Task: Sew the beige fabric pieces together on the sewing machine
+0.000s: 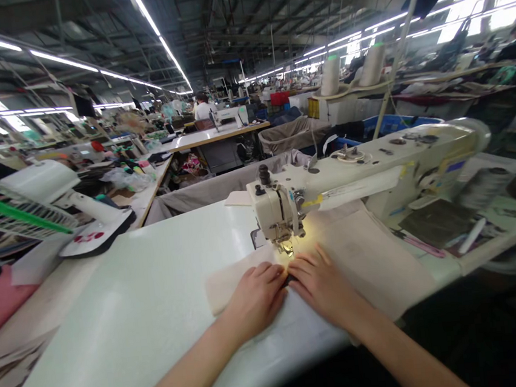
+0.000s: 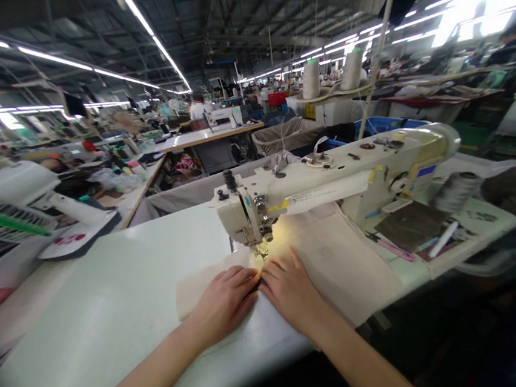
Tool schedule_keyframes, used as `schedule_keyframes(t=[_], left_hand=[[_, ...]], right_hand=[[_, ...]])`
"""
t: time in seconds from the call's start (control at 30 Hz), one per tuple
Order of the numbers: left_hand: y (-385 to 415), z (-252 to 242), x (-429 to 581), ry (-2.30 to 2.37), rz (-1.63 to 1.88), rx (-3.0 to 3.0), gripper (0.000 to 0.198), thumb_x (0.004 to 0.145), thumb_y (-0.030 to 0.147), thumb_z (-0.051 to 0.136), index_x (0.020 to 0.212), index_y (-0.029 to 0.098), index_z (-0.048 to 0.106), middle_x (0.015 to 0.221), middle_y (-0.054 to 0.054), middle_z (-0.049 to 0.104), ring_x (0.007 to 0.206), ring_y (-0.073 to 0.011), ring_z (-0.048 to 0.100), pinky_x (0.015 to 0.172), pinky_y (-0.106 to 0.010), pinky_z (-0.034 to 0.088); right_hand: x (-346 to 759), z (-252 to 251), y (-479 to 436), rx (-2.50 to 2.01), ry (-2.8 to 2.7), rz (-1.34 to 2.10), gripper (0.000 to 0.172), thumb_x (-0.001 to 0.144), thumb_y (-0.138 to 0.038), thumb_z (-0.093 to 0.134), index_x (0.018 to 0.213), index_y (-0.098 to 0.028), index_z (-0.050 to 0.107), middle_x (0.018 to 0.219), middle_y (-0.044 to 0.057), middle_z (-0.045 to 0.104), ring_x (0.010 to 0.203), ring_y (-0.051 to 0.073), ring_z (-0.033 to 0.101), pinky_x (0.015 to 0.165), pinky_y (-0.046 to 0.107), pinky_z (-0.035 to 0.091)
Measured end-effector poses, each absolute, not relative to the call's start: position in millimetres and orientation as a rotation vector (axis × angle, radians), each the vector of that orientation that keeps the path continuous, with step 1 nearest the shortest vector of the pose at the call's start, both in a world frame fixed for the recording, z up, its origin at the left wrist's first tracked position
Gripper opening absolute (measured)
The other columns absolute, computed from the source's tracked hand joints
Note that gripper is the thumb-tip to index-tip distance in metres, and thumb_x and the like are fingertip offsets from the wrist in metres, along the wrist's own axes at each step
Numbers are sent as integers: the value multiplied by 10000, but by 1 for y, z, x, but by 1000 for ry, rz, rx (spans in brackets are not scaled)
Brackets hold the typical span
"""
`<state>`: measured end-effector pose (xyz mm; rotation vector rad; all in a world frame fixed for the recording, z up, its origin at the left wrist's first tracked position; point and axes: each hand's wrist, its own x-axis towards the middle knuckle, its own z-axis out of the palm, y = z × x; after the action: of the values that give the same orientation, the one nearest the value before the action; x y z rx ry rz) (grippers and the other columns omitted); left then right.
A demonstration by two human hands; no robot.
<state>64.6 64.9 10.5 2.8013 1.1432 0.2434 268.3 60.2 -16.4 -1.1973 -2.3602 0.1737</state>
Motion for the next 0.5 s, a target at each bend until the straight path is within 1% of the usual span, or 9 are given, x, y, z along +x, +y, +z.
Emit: schedule_keyframes(t=[0.13,0.2,0.33,0.5], left_hand=[[82,10,61,1166,259,2816,212,1008,281,473,1112,187,632,1116,-69,657,1029,-236,568,870,-387,498],[91,11,59,1172,266,2817,207,1006,268,471,1085,187,644,1101,-68,662,1023,-227,575,885,-376,497],[106,12,55,1167,287,2817,225,997,250,474,1121,182,650,1129,-73,666,1056,-216,580,945,-369,491],[117,13,52,1141,334,2826,263,999,238,453,1168,173,643,1142,-81,668,1064,-209,584,969,-366,489]], right_hand=[[262,-10,75,-1218,-2357,160,99,979,-231,584,1043,-200,653,1084,45,689,1141,243,567,1143,596,243],[260,-9,80,-1234,-2353,140,103,978,-241,585,1032,-200,664,1062,48,690,1127,243,566,1142,586,253],[257,-9,82,-1263,-2338,123,112,973,-244,593,1020,-195,682,1050,58,695,1116,245,566,1147,577,248],[259,-9,74,-1254,-2350,148,124,973,-251,596,1046,-194,680,1075,50,694,1134,243,566,1154,592,235]])
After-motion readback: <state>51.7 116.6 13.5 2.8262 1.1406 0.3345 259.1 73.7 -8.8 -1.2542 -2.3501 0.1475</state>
